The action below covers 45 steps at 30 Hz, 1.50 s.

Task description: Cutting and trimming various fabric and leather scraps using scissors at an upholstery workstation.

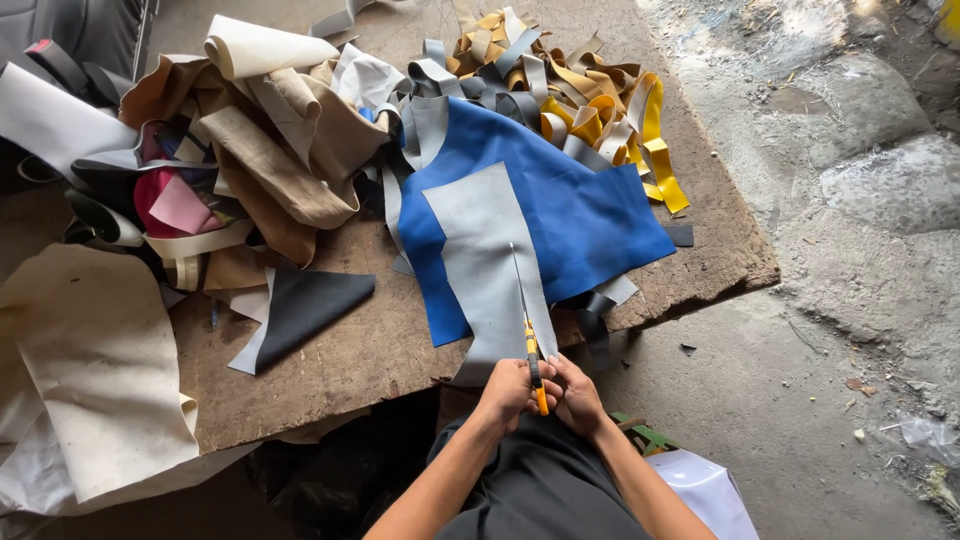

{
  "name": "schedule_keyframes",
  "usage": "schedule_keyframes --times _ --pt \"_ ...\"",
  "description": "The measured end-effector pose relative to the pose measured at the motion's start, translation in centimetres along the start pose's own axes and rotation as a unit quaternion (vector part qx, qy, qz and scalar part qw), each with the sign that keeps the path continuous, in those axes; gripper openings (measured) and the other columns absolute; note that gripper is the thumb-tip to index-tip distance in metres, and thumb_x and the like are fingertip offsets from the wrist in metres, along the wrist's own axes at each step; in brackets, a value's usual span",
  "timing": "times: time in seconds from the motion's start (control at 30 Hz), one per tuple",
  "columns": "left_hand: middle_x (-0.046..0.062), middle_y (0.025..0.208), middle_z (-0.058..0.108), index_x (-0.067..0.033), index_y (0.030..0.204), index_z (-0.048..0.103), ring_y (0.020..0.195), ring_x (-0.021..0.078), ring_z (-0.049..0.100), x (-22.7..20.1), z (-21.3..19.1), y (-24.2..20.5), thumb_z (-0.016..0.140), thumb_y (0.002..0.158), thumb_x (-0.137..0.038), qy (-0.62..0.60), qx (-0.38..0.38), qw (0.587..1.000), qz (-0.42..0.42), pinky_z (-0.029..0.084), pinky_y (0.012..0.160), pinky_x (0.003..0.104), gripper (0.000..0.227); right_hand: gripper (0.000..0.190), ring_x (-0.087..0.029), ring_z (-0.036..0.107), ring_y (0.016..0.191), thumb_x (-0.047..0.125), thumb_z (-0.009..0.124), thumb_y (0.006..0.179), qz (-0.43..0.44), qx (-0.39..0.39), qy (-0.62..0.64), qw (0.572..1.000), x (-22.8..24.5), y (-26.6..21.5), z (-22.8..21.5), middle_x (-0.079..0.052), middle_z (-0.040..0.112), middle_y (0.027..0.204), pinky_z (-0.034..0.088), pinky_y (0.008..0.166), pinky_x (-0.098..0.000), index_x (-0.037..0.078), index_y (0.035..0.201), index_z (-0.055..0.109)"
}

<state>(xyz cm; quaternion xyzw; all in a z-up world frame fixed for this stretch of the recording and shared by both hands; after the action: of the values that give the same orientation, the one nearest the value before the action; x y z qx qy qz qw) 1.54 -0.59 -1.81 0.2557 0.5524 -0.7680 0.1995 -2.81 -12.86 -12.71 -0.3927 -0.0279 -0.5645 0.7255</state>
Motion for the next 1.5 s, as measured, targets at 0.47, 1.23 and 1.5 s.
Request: schedule_keyframes --times 0.47,1.23,1.5 --pt "0.018 0.071 0.072 0.0026 0.09 0.065 0.052 0.0222 0.073 -2.1 -1.2 2.8 0.078 0.079 -0.018 -0.006 -0.003 1.0 0.0 0.052 0.04 0.021 0.027 0.029 -0.039 0.075 0.088 0.015 0.048 0.104 -0.027 0.041 -0.011 0.999 -0.3 -0.9 0.6 -0.019 0.067 0.094 0.061 0.085 -0.0626 -0.001 0.125 0.061" --pt "0.026 0.089 0.078 0.0 0.1 0.066 0.06 0.0209 0.07 -9.9 -3.1 6.5 0.067 0.082 -0.022 -0.001 -0.004 1.0 -0.006 0.053 0.053 0.023 0.029 0.052 -0.052 0.072 0.112 0.02 0.051 0.1 0.022 0.054 -0.03 0.998 -0.1 -0.7 -0.8 -0.03 0.073 0.115 0.057 0.098 -0.0545 -0.007 0.145 0.05" --pt "0.028 0.082 0.071 0.0025 0.09 0.064 0.054 0.0208 0.061 -10.2 -3.9 8.0 0.057 0.09 -0.003 -0.052 -0.035 0.998 -0.008 0.036 0.038 0.02 0.008 0.043 -0.056 0.071 0.111 0.019 0.054 0.1 0.029 0.03 -0.003 0.999 -0.8 -0.2 -1.6 -0.029 0.071 0.106 0.057 0.101 -0.06 -0.01 0.132 0.056"
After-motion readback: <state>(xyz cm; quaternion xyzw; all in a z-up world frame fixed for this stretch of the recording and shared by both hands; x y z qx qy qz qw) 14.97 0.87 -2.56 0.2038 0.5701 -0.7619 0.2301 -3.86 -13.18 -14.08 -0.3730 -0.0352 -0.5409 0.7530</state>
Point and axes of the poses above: each hand's wrist, its own y-axis towards the middle knuckle, its own z-axis out of the palm, x = y × z, the point moved 1 cm from there along y, towards the middle knuckle
